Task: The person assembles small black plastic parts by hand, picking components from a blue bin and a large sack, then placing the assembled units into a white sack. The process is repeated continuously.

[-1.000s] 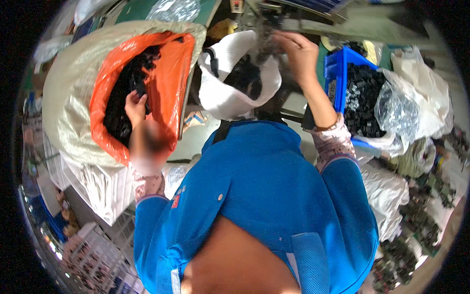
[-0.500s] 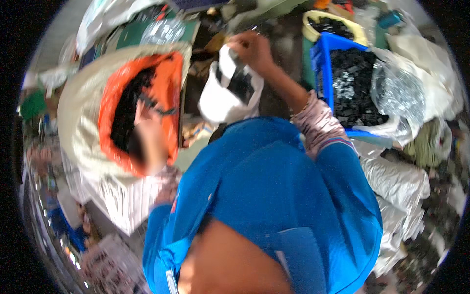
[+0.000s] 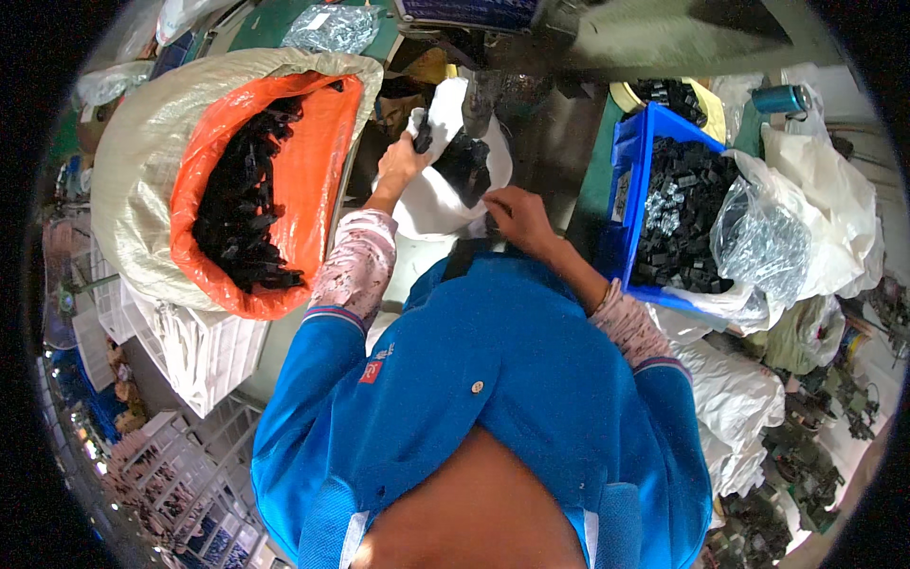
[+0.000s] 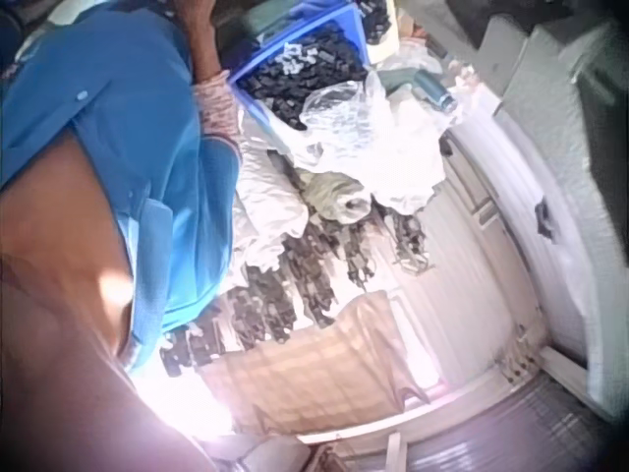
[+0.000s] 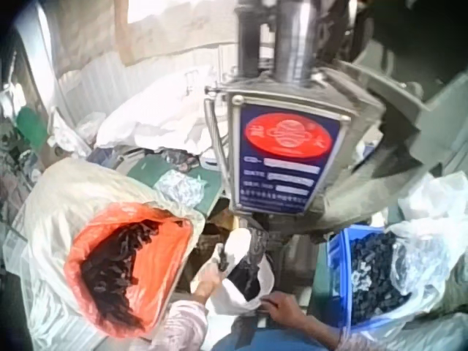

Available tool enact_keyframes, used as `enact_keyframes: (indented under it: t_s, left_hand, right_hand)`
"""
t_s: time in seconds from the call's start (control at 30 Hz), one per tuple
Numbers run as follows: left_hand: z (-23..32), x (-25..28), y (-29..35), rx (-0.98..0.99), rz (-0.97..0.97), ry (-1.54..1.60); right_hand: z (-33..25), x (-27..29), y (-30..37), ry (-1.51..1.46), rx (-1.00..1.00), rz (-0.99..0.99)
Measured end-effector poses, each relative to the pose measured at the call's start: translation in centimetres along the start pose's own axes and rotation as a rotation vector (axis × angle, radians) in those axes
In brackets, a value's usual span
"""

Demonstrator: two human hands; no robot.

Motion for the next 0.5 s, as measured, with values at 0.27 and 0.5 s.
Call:
enact_keyframes:
  t_s: [0.27,0.5]
  left_hand:
    - [-15.2,-4.6,9.7,0.158,0.294,0.818]
    - [-19.3,-6.8,18.5,0.199,0.278,0.772]
  right_hand:
    - [2.2,-0.2,0.3,0.093,-0.037,-0.033]
    - [13.0,-2.2,2.9,-0.251,-0.751,0.120]
Point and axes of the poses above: each hand's wrist, its own y-axis away from the middle knuckle, its own x-axis out of the back of the hand, z = x × y, the point moved 10 cm from there along -y, towards the middle knuckle, and after that the axes turned 8 degrees about -y, right-handed, at the moved point
